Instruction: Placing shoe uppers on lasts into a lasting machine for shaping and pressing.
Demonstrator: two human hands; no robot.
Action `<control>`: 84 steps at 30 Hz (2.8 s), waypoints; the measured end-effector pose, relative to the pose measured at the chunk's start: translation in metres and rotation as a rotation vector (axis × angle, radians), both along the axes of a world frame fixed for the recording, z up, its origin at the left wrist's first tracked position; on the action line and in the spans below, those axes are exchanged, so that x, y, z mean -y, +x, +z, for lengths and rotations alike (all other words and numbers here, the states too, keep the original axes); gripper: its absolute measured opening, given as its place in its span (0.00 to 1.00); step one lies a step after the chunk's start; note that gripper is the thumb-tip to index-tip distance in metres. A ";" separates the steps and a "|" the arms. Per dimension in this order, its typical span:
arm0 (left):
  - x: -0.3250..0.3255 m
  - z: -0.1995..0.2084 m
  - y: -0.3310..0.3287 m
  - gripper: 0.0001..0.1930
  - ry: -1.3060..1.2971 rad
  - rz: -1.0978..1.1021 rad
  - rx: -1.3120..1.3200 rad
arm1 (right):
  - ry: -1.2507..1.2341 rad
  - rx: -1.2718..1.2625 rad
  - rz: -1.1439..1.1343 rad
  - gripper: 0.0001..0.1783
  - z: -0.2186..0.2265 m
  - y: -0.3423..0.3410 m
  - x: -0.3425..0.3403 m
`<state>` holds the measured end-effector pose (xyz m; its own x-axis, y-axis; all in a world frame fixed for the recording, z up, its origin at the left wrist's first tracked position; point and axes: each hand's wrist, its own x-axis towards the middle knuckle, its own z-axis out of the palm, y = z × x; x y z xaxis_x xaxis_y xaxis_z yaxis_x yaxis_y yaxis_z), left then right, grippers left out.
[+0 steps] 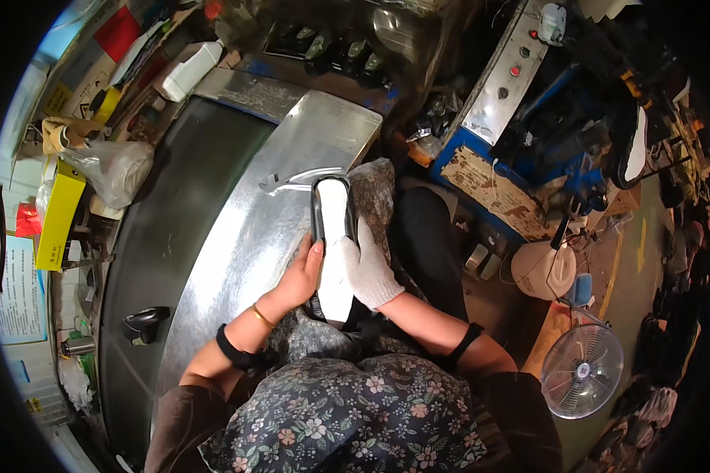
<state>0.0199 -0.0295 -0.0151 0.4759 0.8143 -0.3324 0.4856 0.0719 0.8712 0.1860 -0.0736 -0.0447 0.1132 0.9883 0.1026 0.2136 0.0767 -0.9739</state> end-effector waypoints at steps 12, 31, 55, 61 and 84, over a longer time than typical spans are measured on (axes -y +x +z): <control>0.047 0.027 -0.017 0.36 -0.472 0.271 0.637 | -0.056 -0.061 0.046 0.30 0.033 0.032 -0.019; 0.047 -0.009 -0.026 0.24 0.370 0.073 0.112 | 0.066 1.064 -1.269 0.48 0.194 0.415 0.023; 0.014 -0.001 -0.129 0.19 0.055 0.667 0.353 | -0.815 -0.980 0.552 0.37 0.036 0.078 0.057; 0.015 -0.094 -0.226 0.23 0.776 0.716 -0.536 | -0.573 -1.431 0.423 0.34 0.056 0.063 -0.059; -0.057 -0.002 -0.091 0.40 0.278 0.628 -0.028 | -0.397 -0.098 0.477 0.25 0.019 -0.009 -0.018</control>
<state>-0.0708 0.0273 -0.0169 -0.1196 0.9899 -0.0766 0.4479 0.1226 0.8856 0.1768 -0.0552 -0.0260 -0.3592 0.8930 -0.2712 0.1535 -0.2301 -0.9610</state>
